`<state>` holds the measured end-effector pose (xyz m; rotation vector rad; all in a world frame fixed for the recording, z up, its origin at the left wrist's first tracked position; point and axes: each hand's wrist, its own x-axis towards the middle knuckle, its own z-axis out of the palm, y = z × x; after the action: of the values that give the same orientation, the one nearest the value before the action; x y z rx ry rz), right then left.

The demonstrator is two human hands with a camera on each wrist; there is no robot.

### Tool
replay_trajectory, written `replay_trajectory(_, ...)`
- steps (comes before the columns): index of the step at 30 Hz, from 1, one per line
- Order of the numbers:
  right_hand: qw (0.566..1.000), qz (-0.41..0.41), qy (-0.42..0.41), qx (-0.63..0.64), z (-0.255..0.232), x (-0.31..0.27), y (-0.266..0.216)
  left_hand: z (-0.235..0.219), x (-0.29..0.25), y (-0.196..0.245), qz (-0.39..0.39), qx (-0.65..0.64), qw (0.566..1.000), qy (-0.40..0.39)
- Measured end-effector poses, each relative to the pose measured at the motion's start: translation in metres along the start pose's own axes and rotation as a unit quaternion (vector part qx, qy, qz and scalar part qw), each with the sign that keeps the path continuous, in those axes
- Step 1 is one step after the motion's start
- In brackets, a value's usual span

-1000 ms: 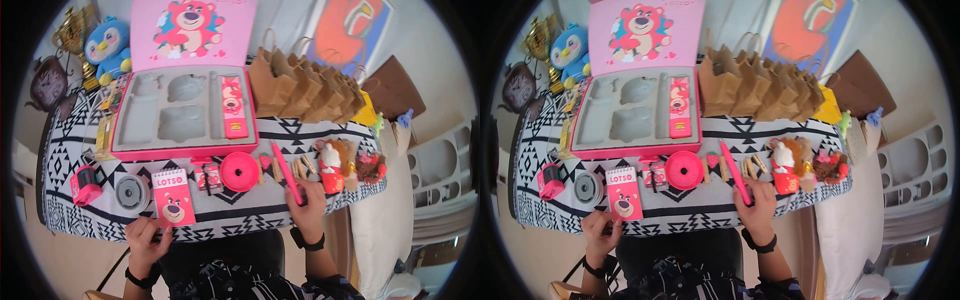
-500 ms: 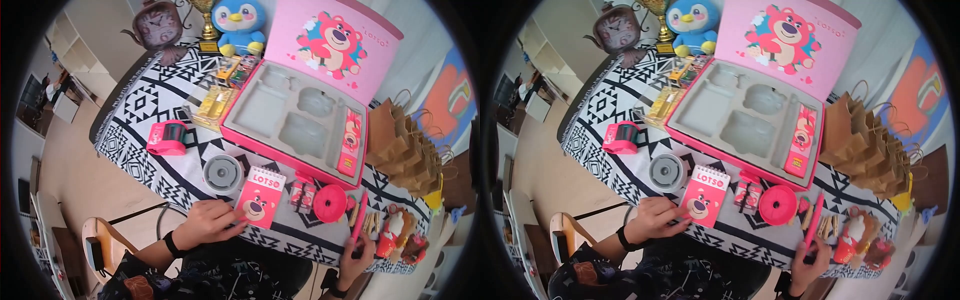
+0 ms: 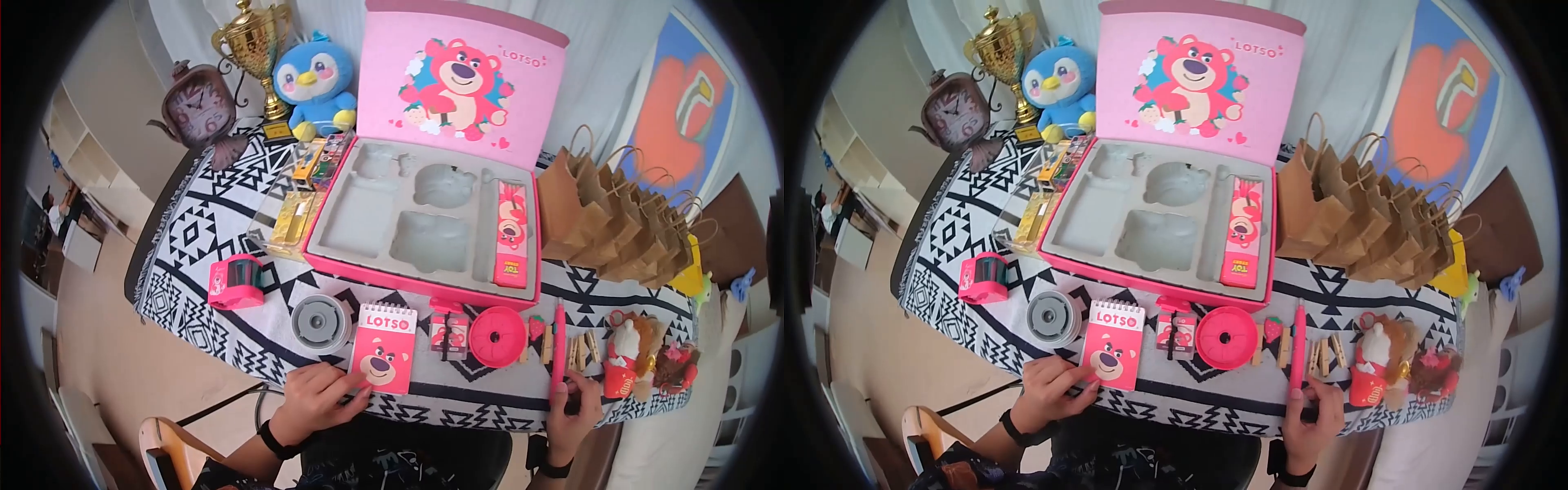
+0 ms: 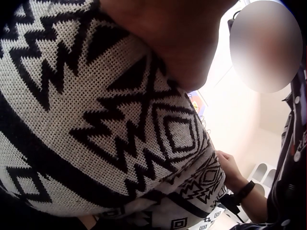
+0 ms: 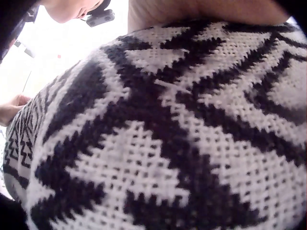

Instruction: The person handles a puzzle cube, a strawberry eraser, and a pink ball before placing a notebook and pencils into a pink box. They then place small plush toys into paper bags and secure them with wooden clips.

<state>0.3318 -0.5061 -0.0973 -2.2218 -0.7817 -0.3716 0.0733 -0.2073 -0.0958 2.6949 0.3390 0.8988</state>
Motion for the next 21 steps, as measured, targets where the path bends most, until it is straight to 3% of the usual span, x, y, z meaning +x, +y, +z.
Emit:
replay_trajectory(3,0.999,-0.021,0.017,0.023,-0.017,0.006,-0.009,0.001,0.000,0.001,0.000,-0.005,1.000,0.008)
replay_trajectory(6,0.991,-0.114,-0.065,0.006,-0.058,0.037,-0.047,0.002,-0.002,-0.002,-0.002,-0.013,1.000,0.016)
replay_trajectory(9,0.971,-0.208,-0.119,-0.024,-0.068,0.087,-0.091,0.001,-0.001,-0.002,-0.003,-0.027,0.999,0.018)
replay_trajectory(13,0.927,-0.330,-0.180,0.003,-0.028,0.121,-0.144,-0.004,-0.007,-0.007,-0.020,-0.034,0.999,0.018)
replay_trajectory(16,0.880,-0.404,-0.249,0.033,0.011,0.107,-0.172,-0.006,-0.008,-0.007,-0.018,-0.054,0.998,0.022)
replay_trajectory(18,0.803,-0.493,-0.330,0.049,0.036,0.091,-0.186,-0.004,-0.010,-0.007,-0.025,-0.055,0.997,0.044)
replay_trajectory(21,0.766,-0.526,-0.368,0.037,0.066,0.071,-0.194,-0.003,-0.014,-0.009,-0.021,-0.057,0.997,0.045)
